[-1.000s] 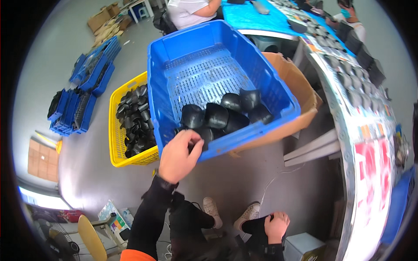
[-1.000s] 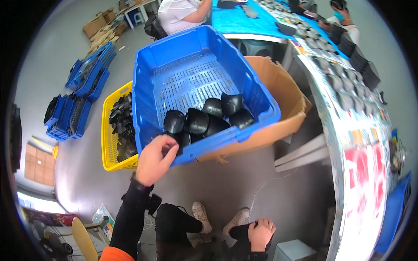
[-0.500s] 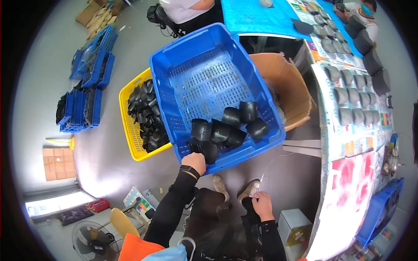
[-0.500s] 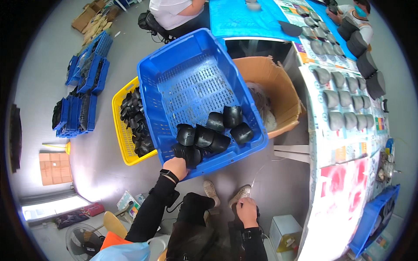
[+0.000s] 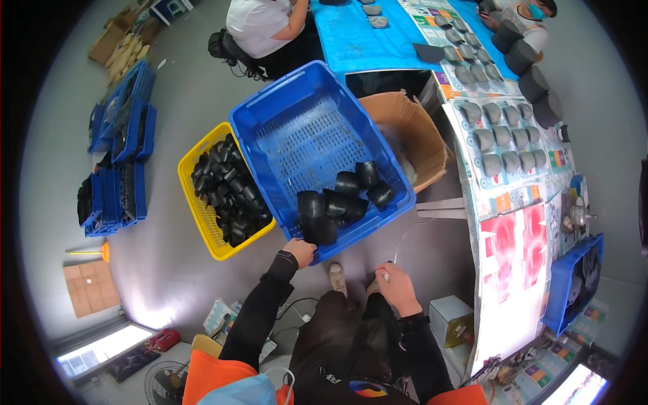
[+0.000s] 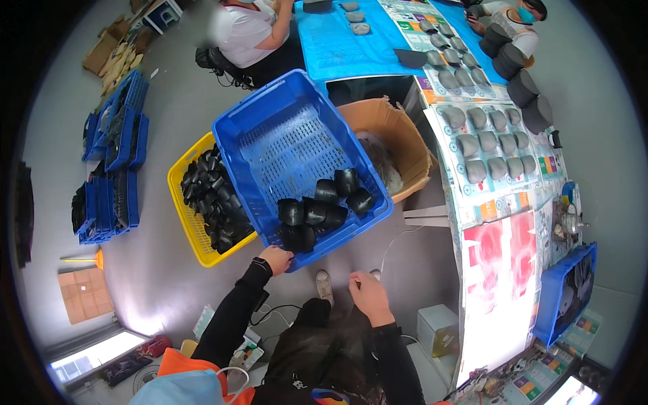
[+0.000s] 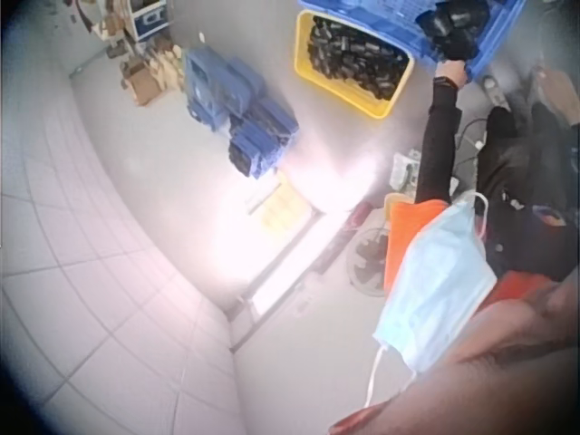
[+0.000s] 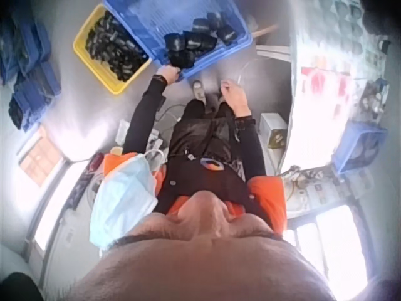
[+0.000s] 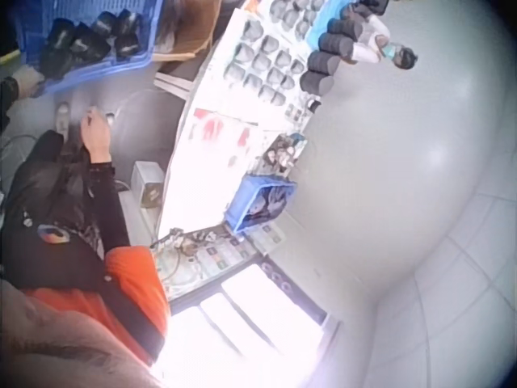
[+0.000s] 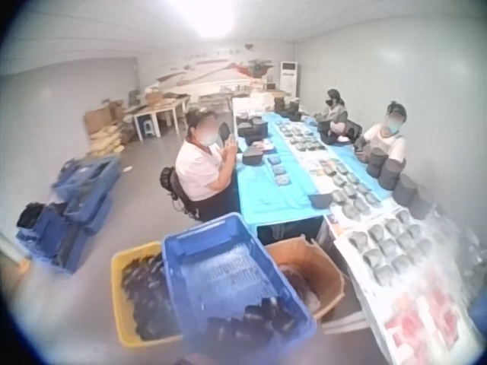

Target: The recorder picks up black shoe components from a blue crate and places them onto a template on the table for assembly.

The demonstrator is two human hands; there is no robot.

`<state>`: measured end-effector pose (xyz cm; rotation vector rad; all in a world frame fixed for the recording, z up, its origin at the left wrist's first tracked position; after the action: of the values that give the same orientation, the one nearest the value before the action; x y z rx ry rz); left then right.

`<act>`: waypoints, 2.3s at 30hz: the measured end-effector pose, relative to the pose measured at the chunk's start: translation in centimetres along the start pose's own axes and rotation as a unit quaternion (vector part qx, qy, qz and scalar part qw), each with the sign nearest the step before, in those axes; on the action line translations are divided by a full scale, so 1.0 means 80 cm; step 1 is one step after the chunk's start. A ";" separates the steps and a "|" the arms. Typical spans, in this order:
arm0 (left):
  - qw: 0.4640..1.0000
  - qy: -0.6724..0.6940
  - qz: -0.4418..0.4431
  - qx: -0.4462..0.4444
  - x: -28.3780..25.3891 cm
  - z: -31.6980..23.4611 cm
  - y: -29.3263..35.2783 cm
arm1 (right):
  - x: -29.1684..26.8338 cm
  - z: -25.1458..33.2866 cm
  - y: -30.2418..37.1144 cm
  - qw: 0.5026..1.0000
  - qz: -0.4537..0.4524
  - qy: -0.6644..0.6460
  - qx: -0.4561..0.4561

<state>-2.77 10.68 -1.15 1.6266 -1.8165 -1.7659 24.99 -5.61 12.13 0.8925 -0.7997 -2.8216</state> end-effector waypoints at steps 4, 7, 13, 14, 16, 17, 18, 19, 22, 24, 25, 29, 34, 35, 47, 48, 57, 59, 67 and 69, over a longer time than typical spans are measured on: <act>0.984 0.130 -0.112 0.039 -0.009 -0.003 0.000 | 0.000 0.030 0.009 0.999 0.001 -0.041 -0.008; 0.926 0.228 -0.262 -0.146 -0.045 0.004 -0.023 | 0.000 0.036 0.025 0.999 0.000 -0.040 -0.013; 0.929 0.167 -0.163 -0.287 -0.026 0.006 -0.085 | -0.001 0.034 0.064 1.000 -0.017 0.003 0.016; 0.906 0.188 -0.192 -0.328 -0.018 0.009 -0.083 | -0.002 0.031 0.069 1.000 -0.019 0.004 0.023; 0.868 0.262 -0.200 -0.371 -0.021 -0.007 -0.084 | -0.011 0.015 0.084 0.998 -0.038 0.007 0.046; 0.867 0.275 -0.182 -0.374 -0.023 -0.010 -0.085 | -0.013 0.008 0.089 0.998 -0.045 -0.002 0.049; 0.870 0.289 -0.166 -0.364 -0.026 -0.010 -0.086 | -0.015 0.005 0.092 0.998 -0.049 -0.013 0.047; 0.872 0.303 -0.150 -0.355 -0.027 -0.010 -0.087 | -0.018 0.002 0.095 0.997 -0.055 -0.014 0.049; 0.871 0.319 -0.162 -0.337 -0.024 -0.016 -0.083 | -0.028 -0.001 0.100 0.997 -0.069 0.013 0.044; 0.869 0.333 -0.175 -0.322 -0.024 -0.011 -0.082 | -0.035 0.000 0.102 0.995 -0.093 -0.003 0.029; 0.860 0.351 -0.192 -0.316 -0.019 0.002 -0.076 | -0.036 0.004 0.101 0.995 -0.092 -0.005 0.024; 0.842 0.337 -0.296 -0.299 -0.029 0.024 -0.041 | -0.038 0.008 0.092 0.998 -0.068 0.003 0.014; 0.825 0.407 -0.356 -0.164 -0.060 -0.007 0.040 | -0.060 0.015 0.087 0.991 -0.027 -0.133 0.021; 0.797 0.449 -0.396 -0.076 -0.069 -0.016 0.058 | -0.067 0.022 0.084 0.990 -0.030 -0.137 0.020; 0.648 0.683 -0.196 0.273 -0.215 -0.378 0.097 | -0.186 0.025 0.106 0.912 -0.050 -0.401 -0.076; 0.616 0.712 -0.168 0.292 -0.229 -0.406 0.090 | -0.209 0.006 0.115 0.916 -0.070 -0.387 -0.076; 0.554 0.772 -0.065 0.305 -0.292 -0.625 -0.032 | -0.373 -0.143 0.198 0.911 -0.325 -0.246 -0.057; 0.567 0.756 -0.055 0.322 -0.310 -0.663 -0.058 | -0.394 -0.175 0.206 0.900 -0.355 -0.251 0.009; 0.587 0.743 -0.039 0.319 -0.347 -0.761 -0.133 | -0.452 -0.262 0.221 0.848 -0.440 -0.293 0.039; 0.590 0.739 -0.044 0.323 -0.366 -0.781 -0.155 | -0.463 -0.279 0.218 0.832 -0.463 -0.305 0.036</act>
<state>60.74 -4.42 24.52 2.1357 -1.2620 0.6548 66.63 -22.63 24.43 0.3956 -0.6041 -4.0892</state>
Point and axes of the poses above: each hand's wrist, its own y-axis away from the middle knuckle, its own x-axis out of the palm, z = x × y, the point moved 5 cm from there along -y, towards the middle knuckle, and after that the axes turned 12 degrees about z, right-handed, at the moved point
